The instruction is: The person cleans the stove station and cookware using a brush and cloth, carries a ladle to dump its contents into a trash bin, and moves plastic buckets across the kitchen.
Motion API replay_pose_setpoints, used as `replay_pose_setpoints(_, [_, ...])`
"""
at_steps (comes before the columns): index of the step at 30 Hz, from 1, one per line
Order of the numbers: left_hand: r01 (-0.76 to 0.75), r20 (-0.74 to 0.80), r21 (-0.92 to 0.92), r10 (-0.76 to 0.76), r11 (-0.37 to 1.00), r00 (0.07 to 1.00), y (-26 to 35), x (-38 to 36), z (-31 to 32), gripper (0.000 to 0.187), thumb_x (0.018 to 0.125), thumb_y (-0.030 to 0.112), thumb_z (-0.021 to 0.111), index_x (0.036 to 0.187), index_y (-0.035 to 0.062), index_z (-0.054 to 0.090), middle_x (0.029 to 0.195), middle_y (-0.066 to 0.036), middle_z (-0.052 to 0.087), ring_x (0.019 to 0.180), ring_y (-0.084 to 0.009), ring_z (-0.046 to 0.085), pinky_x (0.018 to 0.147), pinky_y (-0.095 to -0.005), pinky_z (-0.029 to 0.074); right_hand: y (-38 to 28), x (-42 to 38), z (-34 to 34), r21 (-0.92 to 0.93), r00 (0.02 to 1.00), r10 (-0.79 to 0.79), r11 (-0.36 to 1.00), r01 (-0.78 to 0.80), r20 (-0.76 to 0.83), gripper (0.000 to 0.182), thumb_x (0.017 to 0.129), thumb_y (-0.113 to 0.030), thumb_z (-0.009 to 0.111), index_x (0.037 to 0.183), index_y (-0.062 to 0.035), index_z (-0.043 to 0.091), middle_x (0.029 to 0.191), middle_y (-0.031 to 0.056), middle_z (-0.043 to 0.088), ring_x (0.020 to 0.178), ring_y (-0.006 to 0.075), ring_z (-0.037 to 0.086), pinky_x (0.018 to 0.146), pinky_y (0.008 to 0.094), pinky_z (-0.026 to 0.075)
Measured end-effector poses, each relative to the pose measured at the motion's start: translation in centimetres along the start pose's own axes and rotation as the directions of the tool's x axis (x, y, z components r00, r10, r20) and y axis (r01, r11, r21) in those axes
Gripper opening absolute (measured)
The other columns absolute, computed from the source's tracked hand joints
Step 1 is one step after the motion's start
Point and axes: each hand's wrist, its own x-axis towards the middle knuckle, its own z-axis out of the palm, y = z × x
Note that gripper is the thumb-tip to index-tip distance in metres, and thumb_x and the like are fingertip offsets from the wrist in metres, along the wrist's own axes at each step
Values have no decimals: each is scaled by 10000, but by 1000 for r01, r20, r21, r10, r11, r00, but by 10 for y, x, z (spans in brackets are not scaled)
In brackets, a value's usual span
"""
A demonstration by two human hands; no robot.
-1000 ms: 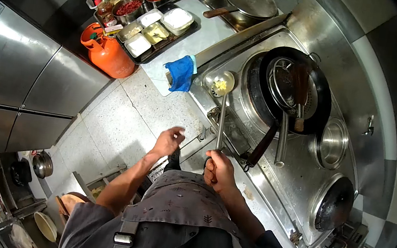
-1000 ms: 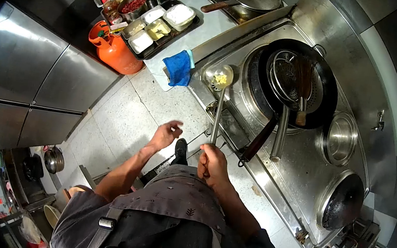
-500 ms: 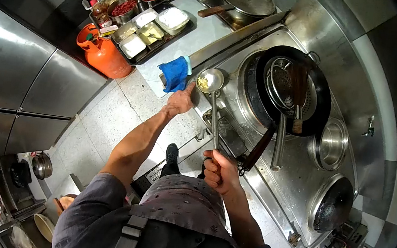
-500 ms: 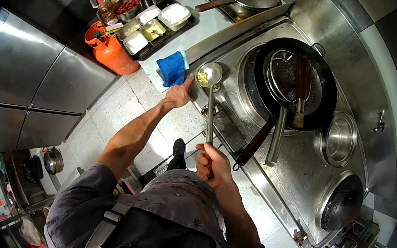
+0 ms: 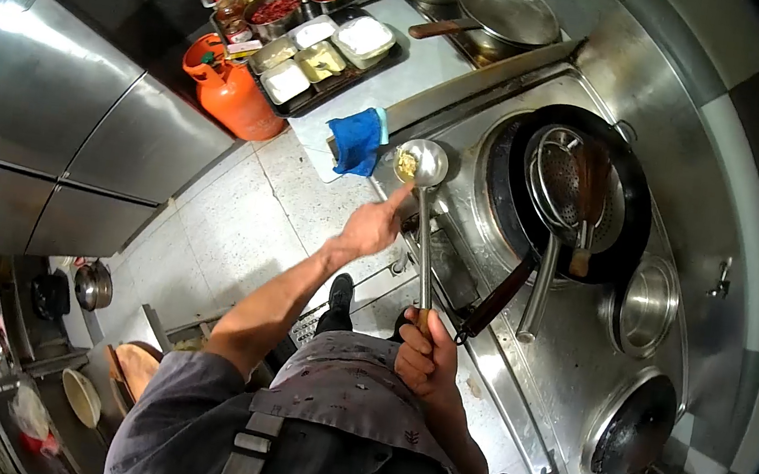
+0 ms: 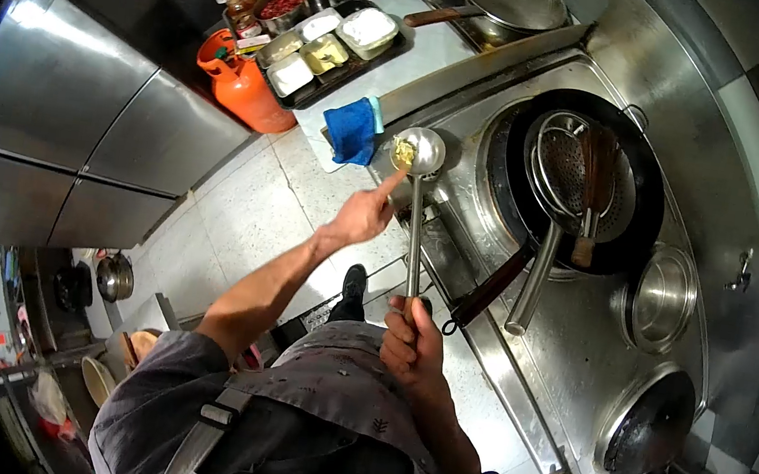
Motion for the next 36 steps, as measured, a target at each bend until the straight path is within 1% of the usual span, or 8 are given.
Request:
replay_pose_setpoints(8, [269,-94,228,-254,936,963,-43,5,18,763,842,92,511,1541,146,210,866,-312,663,841,-487,640,808,-554,499,-8,6,-7,-453,966,-65,890,-56,-249,351,1070,-394,339,1165,-118,535,670,-29,416,409,95,318,382,291,301])
replay_pose_setpoints(12, [167,-86,288,-149,943,985,-63,31,21,760,846,97,465,1553,169,195,954,-330,661,877,-496,641,831,-557,494,-12,15,-18,-502,939,-86,859,-100,-334,315,1066,-358,379,1159,-100,534,669,-11,460,414,108,368,390,304,326])
replay_pose_setpoints(20, [240,115,391,-305,889,945,-38,64,6,779,855,138,503,1558,273,194,1086,-313,644,1005,-450,643,900,-515,501,-20,11,-18,-453,912,-54,879,-150,-406,310,1066,-323,394,1129,-63,551,648,8,489,403,127,434,362,312,347])
replay_pose_setpoints(22, [244,141,394,-320,886,937,-40,69,5,812,844,148,536,1560,298,182,1099,-296,645,1011,-443,646,906,-509,503,-21,12,-16,-325,934,24,934,-149,-357,343,1072,-340,365,1148,-62,551,639,2,467,399,121,413,363,310,348])
replay_pose_setpoints(26, [121,168,390,-200,913,965,-21,52,-7,720,885,146,500,1552,236,243,984,-286,669,915,-421,677,838,-507,529,-19,11,-26,-225,982,109,964,-143,-155,383,1078,-359,328,1175,-62,549,636,-4,442,395,105,380,362,292,346])
replay_pose_setpoints(29, [112,35,362,-133,926,990,-13,36,-14,747,878,136,528,1552,233,222,823,-244,676,760,-408,669,713,-525,512,-10,12,-19,-127,982,165,976,-176,-92,413,1082,-373,301,1194,-62,549,646,-8,419,397,90,350,362,275,339])
replay_pose_setpoints(30, [68,-66,303,-50,951,997,-10,22,-15,750,848,102,526,1536,222,253,782,-261,657,702,-430,647,665,-523,523,-4,9,-18,-85,984,169,981,-174,-65,422,1080,-384,301,1191,-61,550,653,-8,420,398,87,347,360,270,334])
replay_pose_setpoints(36, [-76,-71,-12,75,997,995,0,-80,10,605,860,87,576,1443,106,417,755,-225,653,608,-380,645,605,-481,550,6,-17,-5,-35,984,162,986,-165,-77,450,1071,-415,320,1215,-53,544,655,-8,418,395,88,343,351,272,320])
